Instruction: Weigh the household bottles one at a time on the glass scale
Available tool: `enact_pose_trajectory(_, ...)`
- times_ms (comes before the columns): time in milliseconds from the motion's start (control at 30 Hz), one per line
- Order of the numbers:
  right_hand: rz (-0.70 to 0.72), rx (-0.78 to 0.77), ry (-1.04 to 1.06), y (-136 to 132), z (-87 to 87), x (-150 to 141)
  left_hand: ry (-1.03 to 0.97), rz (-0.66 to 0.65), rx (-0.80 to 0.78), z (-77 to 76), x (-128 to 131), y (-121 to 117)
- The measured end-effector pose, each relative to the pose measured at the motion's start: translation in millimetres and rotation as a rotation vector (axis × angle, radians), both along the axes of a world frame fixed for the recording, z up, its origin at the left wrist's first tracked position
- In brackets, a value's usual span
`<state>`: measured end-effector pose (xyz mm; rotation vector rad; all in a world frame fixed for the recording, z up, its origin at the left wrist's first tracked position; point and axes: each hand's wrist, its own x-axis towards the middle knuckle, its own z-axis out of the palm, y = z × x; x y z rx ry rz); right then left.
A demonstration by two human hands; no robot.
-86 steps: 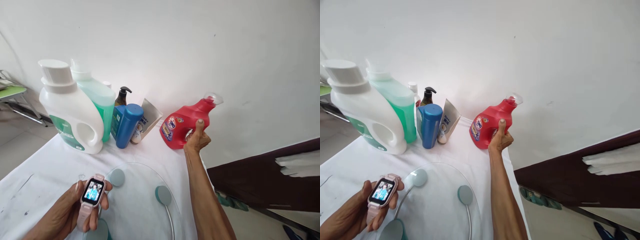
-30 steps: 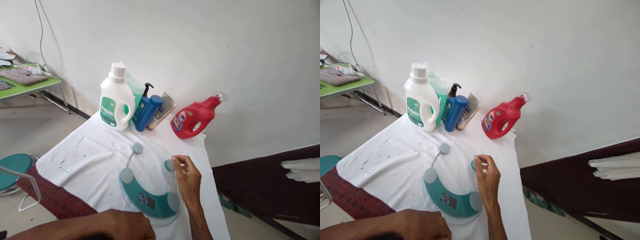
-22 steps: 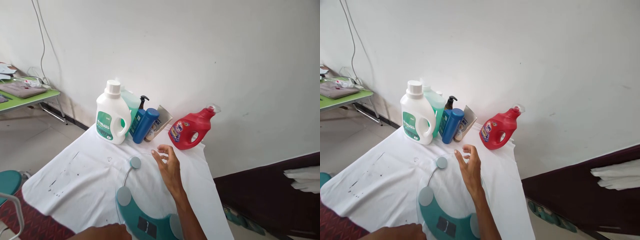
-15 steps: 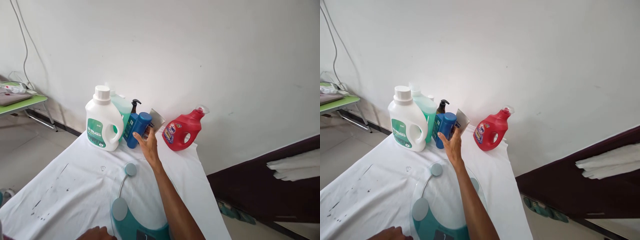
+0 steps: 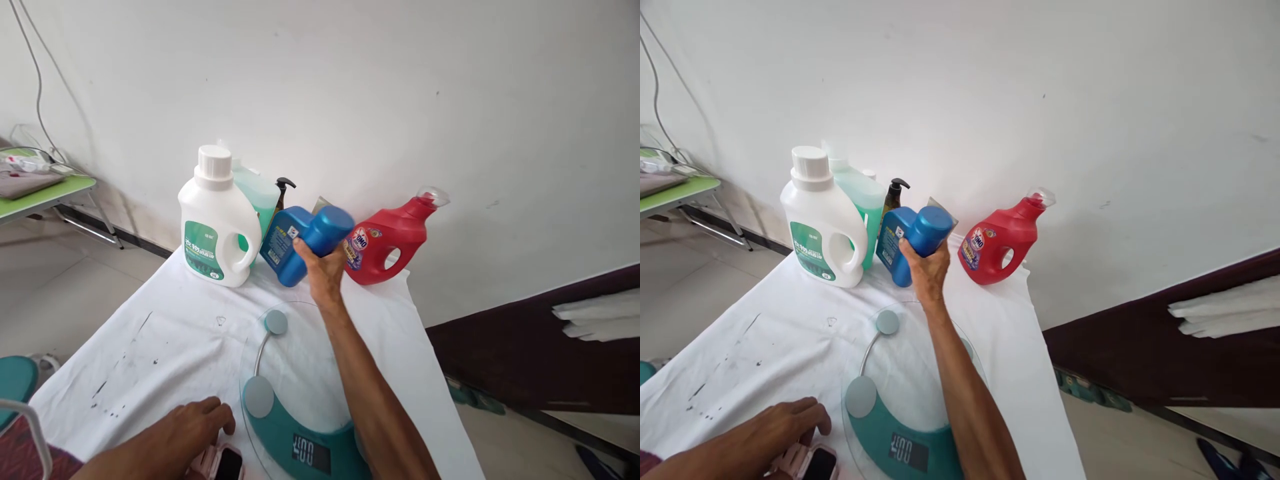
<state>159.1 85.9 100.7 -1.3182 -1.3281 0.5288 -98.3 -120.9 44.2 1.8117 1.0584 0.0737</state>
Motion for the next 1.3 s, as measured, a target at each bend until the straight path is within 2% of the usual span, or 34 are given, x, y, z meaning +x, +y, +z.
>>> enact_pose_trajectory(100,-0.056,0.063,0.045,-36.9,21.2,23.4,-0.048,0.013,0.023,8.1,-5.4,-3.4)
enact_pose_trajectory(167,-0.041,0.047,0.04,-65.8,25.9,39.0,-0.047,0.008,0.043,11.1,-4.1,-4.2)
enact_pose_trajectory(300,-0.085,-0.086,0.08,-125.6,9.5,64.3,0.041,-0.003,0.126,9.9,4.8,-7.2)
enact_pose_trajectory(400,-0.158,-0.16,0.105,-160.2,-8.0,74.7,0.056,0.013,0.313,3.0,10.4,-14.0)
enact_pose_trajectory(467,-0.169,-0.168,0.125,-175.2,-13.4,76.0,0.06,0.01,0.449,-3.7,13.7,-19.7)
enact_pose_trajectory(533,-0.174,-0.155,0.146,-184.8,-12.0,74.0,0.078,-0.003,0.568,-11.5,17.1,-24.9)
enact_pose_trajectory(667,-0.194,-0.121,0.152,-197.6,2.9,68.7,0.102,0.025,0.814,-27.4,23.4,-33.4)
enact_pose_trajectory(767,-0.161,-0.143,0.128,-205.7,12.5,68.0,0.111,0.053,0.896,-33.9,27.5,-37.4)
enact_pose_trajectory(867,-0.149,-0.174,0.141,-209.5,14.6,70.0,0.133,0.096,0.94,-34.1,33.5,-38.6)
enact_pose_trajectory(967,-0.094,-0.201,0.15,-208.5,10.9,74.4,0.156,0.155,0.967,-29.7,41.8,-37.8)
enact_pose_trajectory(1167,0.075,-0.209,0.253,-213.0,-2.2,92.4,0.24,0.204,0.927,-22.1,53.8,-38.2)
enact_pose_trajectory(1233,0.058,-0.147,0.258,-219.4,-11.8,103.0,0.284,0.222,0.952,-24.3,55.7,-39.8)
enact_pose_trajectory(1300,-0.075,-0.171,0.229,-227.0,-26.2,114.7,0.327,0.243,0.973,-27.7,57.6,-40.7)
